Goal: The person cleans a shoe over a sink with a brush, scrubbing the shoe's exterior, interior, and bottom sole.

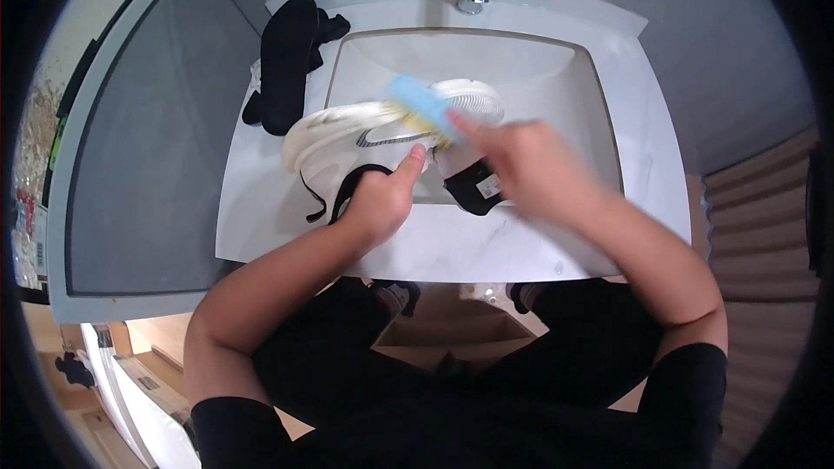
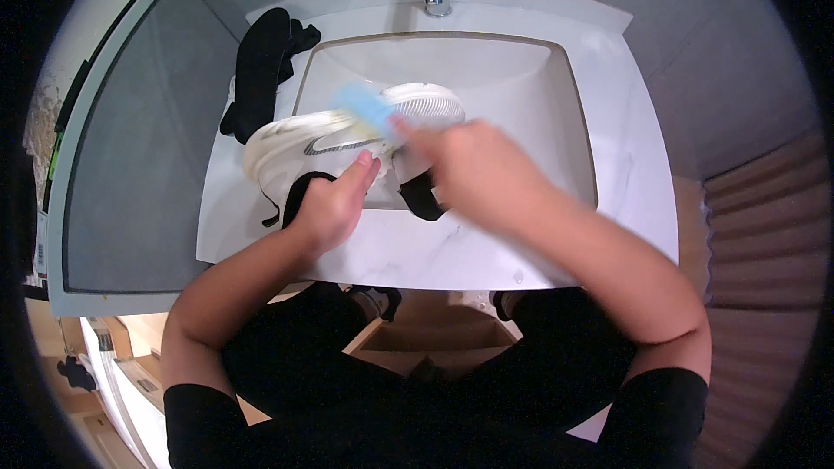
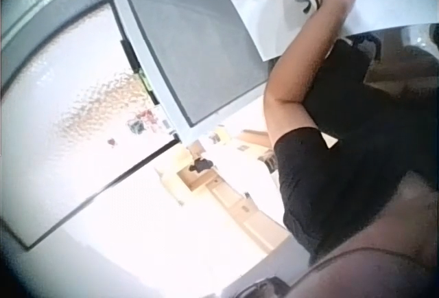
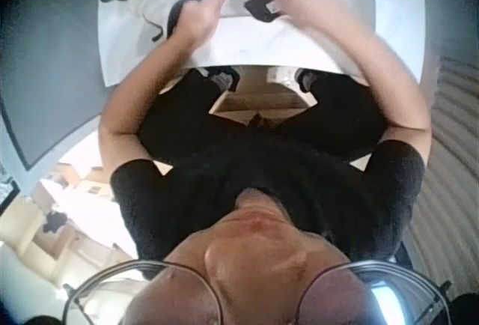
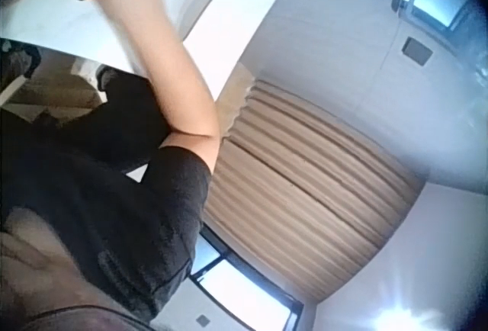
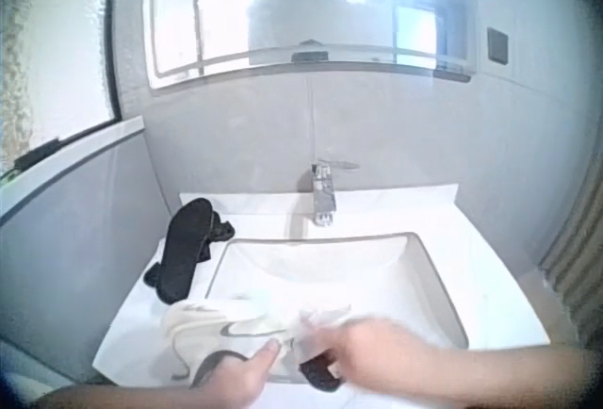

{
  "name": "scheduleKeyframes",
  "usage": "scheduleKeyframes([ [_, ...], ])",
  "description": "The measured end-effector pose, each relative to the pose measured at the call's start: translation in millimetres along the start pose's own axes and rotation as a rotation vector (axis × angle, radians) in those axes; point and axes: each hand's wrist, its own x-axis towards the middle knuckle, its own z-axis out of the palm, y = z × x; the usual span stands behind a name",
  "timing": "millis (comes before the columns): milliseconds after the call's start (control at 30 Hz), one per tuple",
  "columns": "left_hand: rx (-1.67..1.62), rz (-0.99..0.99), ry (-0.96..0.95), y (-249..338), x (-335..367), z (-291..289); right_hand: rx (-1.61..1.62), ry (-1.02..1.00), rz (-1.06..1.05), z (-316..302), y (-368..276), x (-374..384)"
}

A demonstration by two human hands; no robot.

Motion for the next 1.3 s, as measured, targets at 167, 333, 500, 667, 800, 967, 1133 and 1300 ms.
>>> scheduleKeyframes([
  [167, 0.267, 0.058, 0.196, -17.0, 13.0, -9.4, 0.051, 0.027, -0.105, 11.4, -14.8, -14.7],
  [333, -0.048, -0.058, 0.163, -10.8, 16.2, -4.5, -0.051, -0.036, 0.219, -4.8, 4.3, 2.9],
  [500, 0.343, -0.187, 0.184, -17.6, 12.6, -7.8, 0.065, 0.026, -0.011, 3.6, -7.9, -8.8],
  [667, 0.669, -0.081, 0.240, 42.1, -13.9, 35.8, 0.083, 0.019, 0.039, -0.1, -6.1, -16.4],
  [800, 0.770, -0.409, 0.069, 69.3, -11.2, 43.9, 0.127, 0.037, 0.118, -4.0, 8.3, -10.0],
  [967, 0.259, -0.138, -0.037, 34.9, 12.3, 24.3, 0.074, 0.022, 0.238, -0.6, 49.8, -11.6],
  [1133, -0.478, -0.348, -0.136, 44.9, 23.8, 24.8, 0.258, 0.117, 0.249, -7.5, 64.1, -14.5],
  [1300, -0.410, -0.366, -0.041, 30.4, 33.9, 19.8, 0.194, -0.010, 0.142, -6.6, 44.8, -3.5],
])
